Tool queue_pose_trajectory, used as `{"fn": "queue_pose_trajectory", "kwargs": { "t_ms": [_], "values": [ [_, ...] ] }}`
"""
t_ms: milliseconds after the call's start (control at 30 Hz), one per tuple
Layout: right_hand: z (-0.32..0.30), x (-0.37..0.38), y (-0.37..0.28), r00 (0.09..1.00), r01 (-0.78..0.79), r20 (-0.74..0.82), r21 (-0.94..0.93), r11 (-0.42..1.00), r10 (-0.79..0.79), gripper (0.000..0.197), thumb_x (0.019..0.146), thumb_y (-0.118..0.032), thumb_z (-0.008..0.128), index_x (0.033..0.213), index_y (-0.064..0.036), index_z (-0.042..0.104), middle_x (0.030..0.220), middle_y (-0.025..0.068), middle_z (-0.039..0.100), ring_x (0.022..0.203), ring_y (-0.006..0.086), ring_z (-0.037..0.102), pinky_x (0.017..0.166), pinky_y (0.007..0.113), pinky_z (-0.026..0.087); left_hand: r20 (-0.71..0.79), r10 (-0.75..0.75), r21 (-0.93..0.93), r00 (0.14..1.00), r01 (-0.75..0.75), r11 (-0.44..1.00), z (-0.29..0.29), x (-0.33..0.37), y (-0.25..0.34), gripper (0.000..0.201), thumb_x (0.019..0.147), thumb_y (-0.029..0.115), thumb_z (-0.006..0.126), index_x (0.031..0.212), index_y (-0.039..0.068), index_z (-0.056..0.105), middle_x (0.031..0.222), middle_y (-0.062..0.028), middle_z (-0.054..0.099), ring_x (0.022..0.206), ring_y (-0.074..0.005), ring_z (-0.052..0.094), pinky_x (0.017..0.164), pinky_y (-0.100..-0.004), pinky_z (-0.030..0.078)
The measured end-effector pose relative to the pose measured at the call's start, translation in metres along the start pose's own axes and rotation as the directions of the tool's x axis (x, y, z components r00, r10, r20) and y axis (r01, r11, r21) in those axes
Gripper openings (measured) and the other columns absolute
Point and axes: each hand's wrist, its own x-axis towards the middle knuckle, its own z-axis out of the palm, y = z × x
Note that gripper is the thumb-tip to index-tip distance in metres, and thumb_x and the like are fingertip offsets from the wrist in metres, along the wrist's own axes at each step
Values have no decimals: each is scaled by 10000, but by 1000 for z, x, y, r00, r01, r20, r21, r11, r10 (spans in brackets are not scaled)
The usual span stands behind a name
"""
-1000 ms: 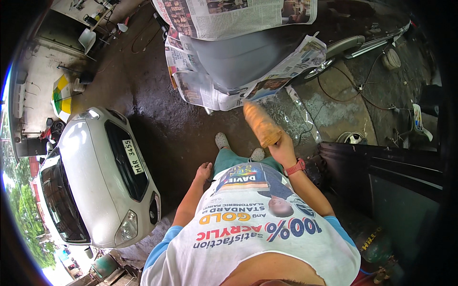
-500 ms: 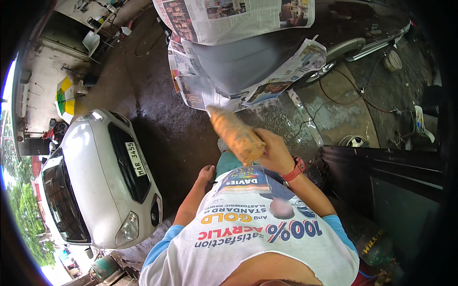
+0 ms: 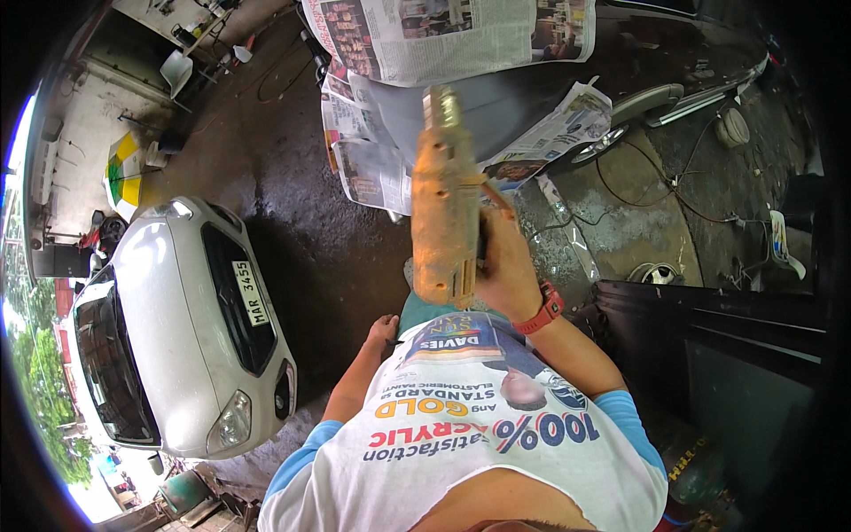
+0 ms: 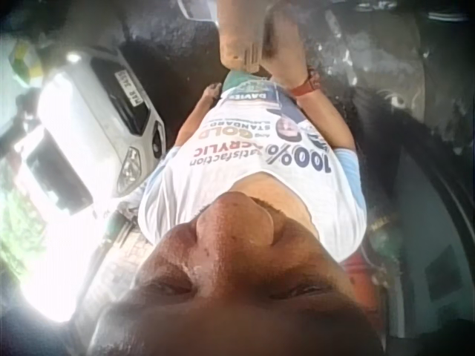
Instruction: The person sits on the floor and wipes a car bumper with a cloth. They then stand up, pick up a spray gun, and apply a coat of grey paint to the bumper, which is covered with newspaper.
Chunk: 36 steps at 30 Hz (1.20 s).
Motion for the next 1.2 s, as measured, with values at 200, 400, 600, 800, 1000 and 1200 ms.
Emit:
{"fn": "queue_pose_trajectory", "kwargs": {
  "t_ms": [200,400,600,800,1000,1200],
  "values": [
    [10,-22,26,976,10,219,-93,996,11,437,794,-188,776,1179,-37,635,995,153,692,940,387,656,821,479,512,8,19,8,1000,-19,1000,-2,8,-6,577,1002,431,601,1396,10,620,1358,-213,666,1294,-318,622,1097,-377,468],
    [0,-27,32,998,16,61,-128,992,-9,438,805,-127,761,1211,-34,625,1007,167,684,939,411,642,816,495,509,-4,31,-19,1000,-31,999,-4,9,4,575,1001,444,601,1394,25,626,1351,-214,670,1293,-319,624,1090,-381,470],
    [-14,-27,33,976,-110,-191,-36,993,101,546,812,-106,785,1312,-17,586,1174,196,678,1052,428,644,903,471,521,-93,131,-97,987,-140,985,-17,12,34,593,1018,455,569,1408,10,603,1384,-223,644,1319,-344,599,1105,-396,459],
    [-14,-62,76,984,-152,72,-141,978,164,538,796,-120,787,1292,-27,601,1137,190,696,1038,428,650,885,475,518,-487,480,-88,729,-588,804,-77,26,192,507,1087,370,442,1419,7,563,1423,-251,590,1347,-410,537,1126,-434,428],
    [-21,-69,61,960,-173,180,-230,958,216,520,767,-170,823,1219,-4,626,1095,207,701,1022,443,658,861,480,519,-616,617,-245,489,-864,440,-117,-15,365,600,1119,367,367,1591,-1,325,1630,-237,351,1516,-368,334,1232,-407,281],
    [-34,-69,45,982,-187,-44,-54,981,185,627,805,-268,840,1259,44,540,1115,178,645,976,283,642,879,385,515,-657,661,-155,362,-923,351,-96,-3,413,781,1107,554,187,1648,8,56,1723,-235,29,1604,-361,12,1290,-436,75]
  ]
}}
